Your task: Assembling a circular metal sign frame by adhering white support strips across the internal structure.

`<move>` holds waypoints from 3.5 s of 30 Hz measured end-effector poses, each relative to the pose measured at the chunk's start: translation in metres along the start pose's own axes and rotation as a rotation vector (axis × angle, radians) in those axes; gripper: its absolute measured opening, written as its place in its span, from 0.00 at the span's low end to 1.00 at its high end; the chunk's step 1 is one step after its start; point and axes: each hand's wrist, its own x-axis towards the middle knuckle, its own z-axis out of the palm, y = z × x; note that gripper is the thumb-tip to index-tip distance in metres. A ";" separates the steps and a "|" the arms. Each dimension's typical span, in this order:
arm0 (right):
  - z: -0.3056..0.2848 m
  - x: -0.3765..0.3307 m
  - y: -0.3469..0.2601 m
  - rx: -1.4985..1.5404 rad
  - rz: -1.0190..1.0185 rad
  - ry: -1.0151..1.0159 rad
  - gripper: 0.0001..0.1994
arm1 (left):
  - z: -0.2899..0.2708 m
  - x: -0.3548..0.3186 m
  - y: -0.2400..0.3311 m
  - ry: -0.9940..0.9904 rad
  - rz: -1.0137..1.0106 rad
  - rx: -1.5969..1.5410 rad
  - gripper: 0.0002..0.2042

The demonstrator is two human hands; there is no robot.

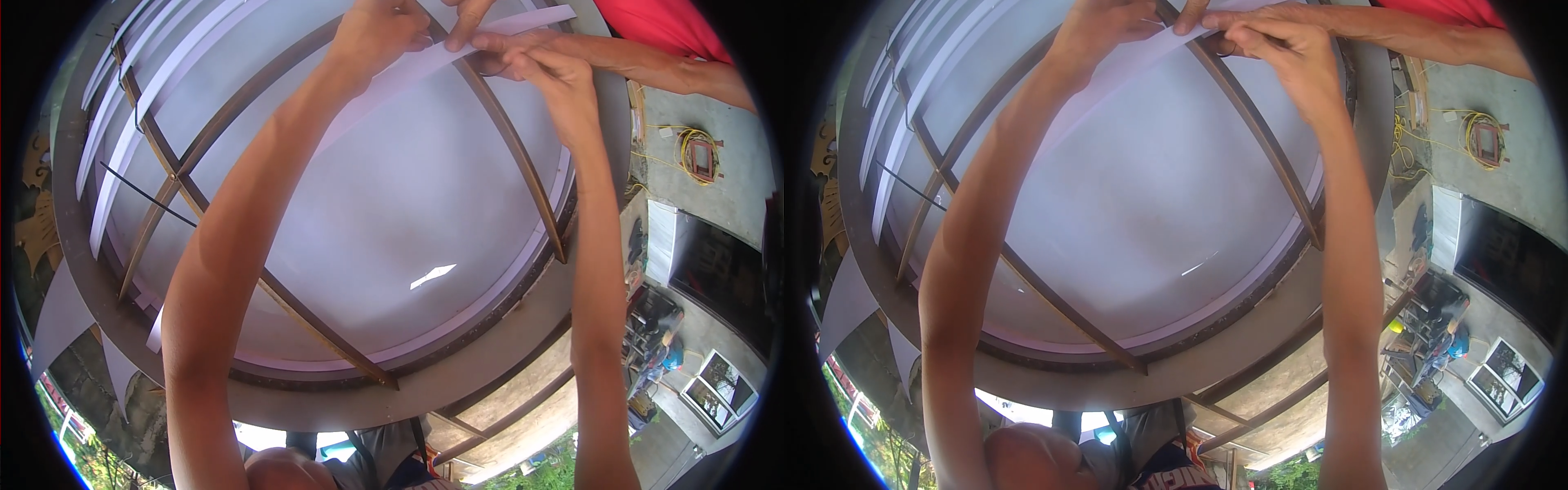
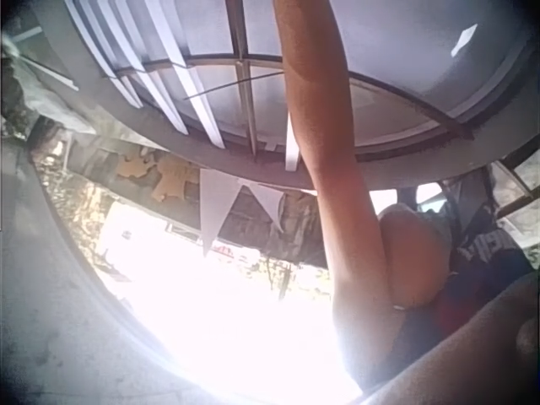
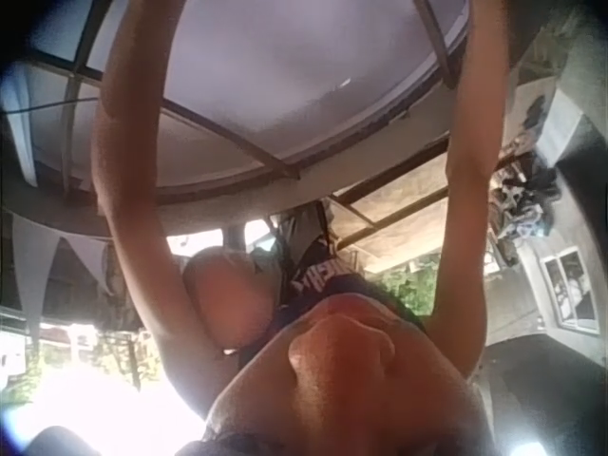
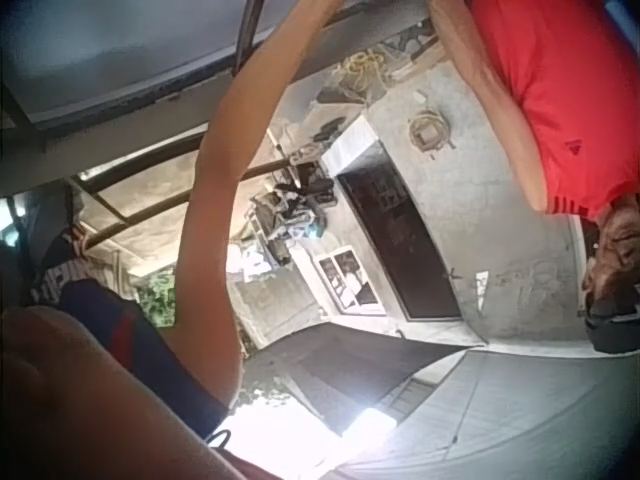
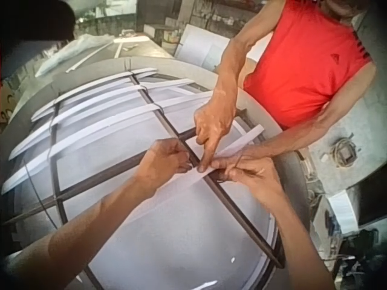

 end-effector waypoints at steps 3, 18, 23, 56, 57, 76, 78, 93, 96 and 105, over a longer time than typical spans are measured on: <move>0.020 0.009 0.007 0.123 0.036 0.077 0.14 | 0.001 -0.001 -0.002 -0.014 0.045 -0.052 0.04; 0.071 0.020 -0.015 -0.232 -0.072 0.413 0.10 | -0.011 -0.015 0.000 -0.014 0.063 -0.032 0.05; 0.075 0.018 -0.023 -0.211 -0.146 0.394 0.07 | -0.014 -0.017 -0.004 0.036 0.004 -0.109 0.07; 0.089 0.019 -0.018 -0.250 -0.057 0.351 0.08 | -0.024 -0.019 -0.007 -0.119 0.073 -0.232 0.13; 0.089 0.019 -0.018 -0.244 -0.058 0.350 0.08 | -0.025 -0.018 -0.007 -0.124 0.077 -0.220 0.13; 0.079 0.023 -0.014 -0.391 -0.179 0.244 0.07 | -0.024 -0.018 0.019 -0.256 0.264 0.259 0.05; 0.082 0.024 -0.014 -0.415 -0.229 0.287 0.07 | -0.029 -0.019 0.016 -0.265 0.171 0.115 0.06; 0.089 0.048 -0.020 -0.505 -0.148 0.232 0.10 | -0.021 -0.019 0.032 0.092 0.261 0.613 0.08; 0.095 0.056 -0.020 -0.512 -0.390 0.230 0.10 | -0.021 -0.008 0.022 0.249 0.368 0.841 0.09; 0.088 0.053 -0.007 -0.535 -0.349 0.198 0.08 | -0.042 -0.026 0.019 0.145 0.031 0.635 0.09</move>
